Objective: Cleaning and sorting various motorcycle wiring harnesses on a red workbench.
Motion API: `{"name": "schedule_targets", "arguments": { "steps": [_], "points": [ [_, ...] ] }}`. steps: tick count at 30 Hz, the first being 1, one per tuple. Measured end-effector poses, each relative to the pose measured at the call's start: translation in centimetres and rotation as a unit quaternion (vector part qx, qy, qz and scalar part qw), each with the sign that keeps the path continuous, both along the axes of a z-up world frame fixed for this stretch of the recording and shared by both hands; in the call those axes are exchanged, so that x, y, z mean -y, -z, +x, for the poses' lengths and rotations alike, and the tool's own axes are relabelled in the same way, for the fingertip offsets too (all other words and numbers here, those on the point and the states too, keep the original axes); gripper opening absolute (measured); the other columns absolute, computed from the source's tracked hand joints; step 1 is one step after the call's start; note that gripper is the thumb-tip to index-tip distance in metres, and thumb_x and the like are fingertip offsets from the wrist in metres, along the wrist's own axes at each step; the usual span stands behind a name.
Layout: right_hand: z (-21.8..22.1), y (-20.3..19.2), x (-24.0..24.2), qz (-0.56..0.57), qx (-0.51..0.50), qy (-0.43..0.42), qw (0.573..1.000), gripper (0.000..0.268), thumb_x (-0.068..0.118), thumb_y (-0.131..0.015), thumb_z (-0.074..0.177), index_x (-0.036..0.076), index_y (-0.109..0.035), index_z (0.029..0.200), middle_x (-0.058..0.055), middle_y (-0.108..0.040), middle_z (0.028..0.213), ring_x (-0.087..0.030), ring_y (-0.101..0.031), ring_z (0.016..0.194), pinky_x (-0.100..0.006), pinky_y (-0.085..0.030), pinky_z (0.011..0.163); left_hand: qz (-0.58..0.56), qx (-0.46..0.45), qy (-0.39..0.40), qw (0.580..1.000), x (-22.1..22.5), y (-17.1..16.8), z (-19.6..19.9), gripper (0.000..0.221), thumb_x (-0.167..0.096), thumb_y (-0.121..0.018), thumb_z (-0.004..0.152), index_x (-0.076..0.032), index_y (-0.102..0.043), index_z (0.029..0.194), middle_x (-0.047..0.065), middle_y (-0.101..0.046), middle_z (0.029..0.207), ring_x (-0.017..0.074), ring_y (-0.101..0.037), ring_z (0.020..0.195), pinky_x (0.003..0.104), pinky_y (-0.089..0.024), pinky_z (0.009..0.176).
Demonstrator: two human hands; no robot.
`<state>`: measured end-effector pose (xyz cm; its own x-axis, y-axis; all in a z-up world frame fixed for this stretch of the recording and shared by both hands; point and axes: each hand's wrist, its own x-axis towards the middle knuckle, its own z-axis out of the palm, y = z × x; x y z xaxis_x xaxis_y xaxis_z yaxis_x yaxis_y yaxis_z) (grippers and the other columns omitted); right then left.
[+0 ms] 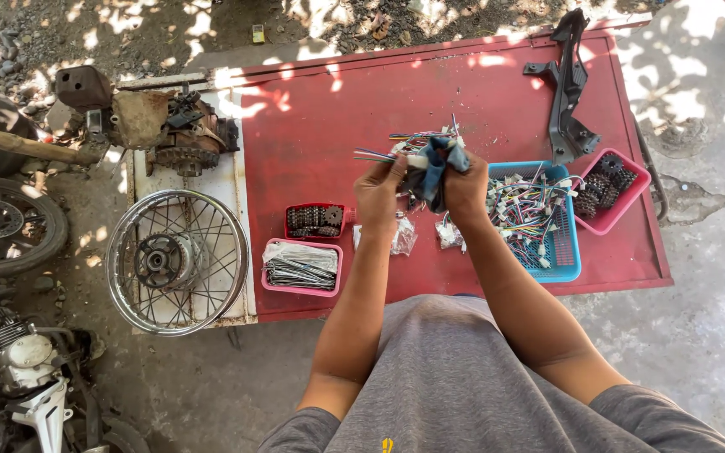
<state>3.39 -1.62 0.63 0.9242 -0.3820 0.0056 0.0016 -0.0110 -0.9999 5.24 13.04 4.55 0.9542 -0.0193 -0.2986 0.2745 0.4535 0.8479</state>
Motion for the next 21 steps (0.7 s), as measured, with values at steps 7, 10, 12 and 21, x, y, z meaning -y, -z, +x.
{"name": "schedule_targets", "arguments": {
  "steps": [7,10,12,21],
  "points": [
    [-1.2,-3.4,-1.1,0.219,0.046,0.024,0.974,0.019,0.016,-0.067,0.105,0.002,-0.066,0.117,-0.001,-0.071,0.102,-0.009,-0.065,0.093,-0.026,-0.054,0.086,-0.014,0.054,-0.013,0.998,-0.8,1.4,0.3,0.018,-0.011,-0.076,0.093,0.001,-0.077,0.107,0.008,-0.078,0.092,0.0103,-0.067,0.072,0.025,-0.051,0.061],
    [-1.9,-4.2,-2.9,0.133,0.084,-0.028,0.987,0.042,0.010,-0.073,0.091,0.011,-0.052,0.128,0.004,-0.068,0.111,-0.006,-0.064,0.102,-0.025,-0.054,0.090,0.004,0.064,0.019,0.998,-0.3,2.8,-0.3,0.017,-0.008,-0.076,0.092,0.002,-0.077,0.106,0.008,-0.077,0.093,0.0102,-0.069,0.076,0.025,-0.054,0.066],
    [-2.3,-3.0,-3.6,0.086,0.056,-0.049,0.994,0.024,0.007,-0.076,0.095,0.003,-0.063,0.115,0.001,-0.069,0.103,-0.008,-0.062,0.095,-0.028,-0.054,0.087,0.031,0.070,0.016,0.997,0.0,4.2,-0.8,0.015,-0.005,-0.076,0.093,0.003,-0.078,0.106,0.006,-0.076,0.092,0.0093,-0.066,0.078,0.025,-0.054,0.069],
    [-2.8,0.2,-4.7,-0.028,0.058,0.035,0.997,0.009,0.006,-0.072,0.100,0.000,-0.066,0.096,0.004,-0.064,0.085,-0.004,-0.052,0.080,-0.025,-0.048,0.070,0.072,0.105,0.013,0.992,-1.9,3.8,-2.4,0.013,-0.003,-0.079,0.090,0.002,-0.078,0.102,0.005,-0.075,0.091,0.0086,-0.065,0.081,0.025,-0.054,0.073]
  ]
}}
